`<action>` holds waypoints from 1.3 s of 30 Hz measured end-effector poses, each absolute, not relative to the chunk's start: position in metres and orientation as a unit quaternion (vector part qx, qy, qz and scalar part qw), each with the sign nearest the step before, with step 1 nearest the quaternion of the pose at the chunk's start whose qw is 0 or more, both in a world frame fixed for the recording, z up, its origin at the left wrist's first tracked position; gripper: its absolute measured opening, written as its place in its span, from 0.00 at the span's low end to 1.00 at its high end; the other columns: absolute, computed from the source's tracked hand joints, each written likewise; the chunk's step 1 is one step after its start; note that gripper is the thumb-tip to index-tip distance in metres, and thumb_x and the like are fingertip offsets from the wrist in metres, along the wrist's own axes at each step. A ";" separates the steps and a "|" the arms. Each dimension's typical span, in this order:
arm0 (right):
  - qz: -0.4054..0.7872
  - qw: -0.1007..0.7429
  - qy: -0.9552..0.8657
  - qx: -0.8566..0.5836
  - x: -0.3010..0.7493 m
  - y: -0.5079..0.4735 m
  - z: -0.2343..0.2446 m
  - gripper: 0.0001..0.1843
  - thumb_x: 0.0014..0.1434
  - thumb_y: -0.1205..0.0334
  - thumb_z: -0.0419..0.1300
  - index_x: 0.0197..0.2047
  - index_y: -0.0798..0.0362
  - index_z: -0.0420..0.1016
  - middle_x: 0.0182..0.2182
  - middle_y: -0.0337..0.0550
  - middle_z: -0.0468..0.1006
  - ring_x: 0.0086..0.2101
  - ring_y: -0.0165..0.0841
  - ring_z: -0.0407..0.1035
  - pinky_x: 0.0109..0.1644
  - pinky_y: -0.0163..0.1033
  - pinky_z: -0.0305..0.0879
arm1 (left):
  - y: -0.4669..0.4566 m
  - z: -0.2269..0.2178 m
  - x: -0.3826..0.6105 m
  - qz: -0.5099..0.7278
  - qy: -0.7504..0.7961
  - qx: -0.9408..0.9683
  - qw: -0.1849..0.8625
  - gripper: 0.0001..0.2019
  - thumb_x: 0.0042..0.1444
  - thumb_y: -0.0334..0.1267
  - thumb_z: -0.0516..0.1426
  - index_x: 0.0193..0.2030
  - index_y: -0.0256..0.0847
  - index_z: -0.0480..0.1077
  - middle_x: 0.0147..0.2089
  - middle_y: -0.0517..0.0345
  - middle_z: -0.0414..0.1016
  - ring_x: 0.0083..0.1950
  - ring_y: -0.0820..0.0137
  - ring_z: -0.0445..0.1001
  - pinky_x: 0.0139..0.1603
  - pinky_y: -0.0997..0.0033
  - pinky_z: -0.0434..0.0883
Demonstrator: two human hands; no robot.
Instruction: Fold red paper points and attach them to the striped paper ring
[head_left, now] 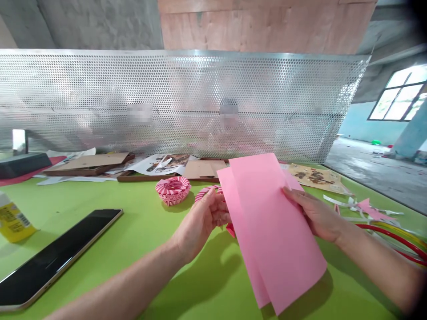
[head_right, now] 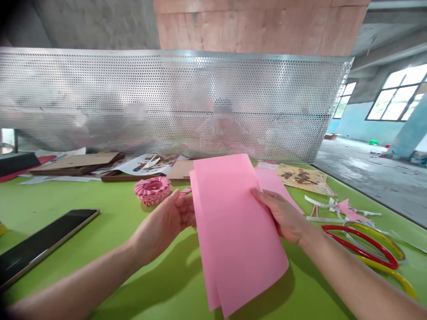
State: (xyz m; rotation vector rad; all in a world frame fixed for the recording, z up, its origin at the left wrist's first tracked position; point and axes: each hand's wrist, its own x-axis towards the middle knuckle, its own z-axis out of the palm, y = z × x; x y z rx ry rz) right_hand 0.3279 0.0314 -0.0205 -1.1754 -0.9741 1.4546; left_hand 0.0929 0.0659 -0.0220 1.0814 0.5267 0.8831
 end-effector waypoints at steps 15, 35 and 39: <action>0.613 0.475 -0.410 -0.480 0.305 0.020 -0.026 0.16 0.54 0.54 0.55 0.42 0.53 0.71 0.33 0.45 0.79 0.30 0.37 0.73 0.32 0.38 0.67 | 0.050 -0.028 0.096 0.362 0.307 0.544 0.692 0.11 0.52 0.41 0.54 0.32 0.35 0.73 0.31 0.53 0.77 0.32 0.68 0.73 0.37 0.70 0.66; 0.567 0.503 -0.380 -0.530 0.286 0.018 -0.030 0.16 0.53 0.51 0.55 0.36 0.53 0.76 0.33 0.44 0.79 0.36 0.40 0.71 0.38 0.39 0.67 | 0.052 -0.031 0.096 0.401 0.346 0.536 0.658 0.15 0.47 0.48 0.56 0.28 0.36 0.72 0.24 0.58 0.72 0.28 0.70 0.69 0.30 0.75 0.64; 0.521 0.505 -0.394 -0.563 0.292 0.021 -0.037 0.18 0.51 0.50 0.57 0.38 0.55 0.75 0.38 0.47 0.77 0.45 0.44 0.66 0.47 0.46 0.62 | 0.052 -0.031 0.097 0.405 0.368 0.522 0.655 0.19 0.46 0.52 0.55 0.23 0.34 0.71 0.20 0.59 0.69 0.23 0.73 0.66 0.25 0.76 0.62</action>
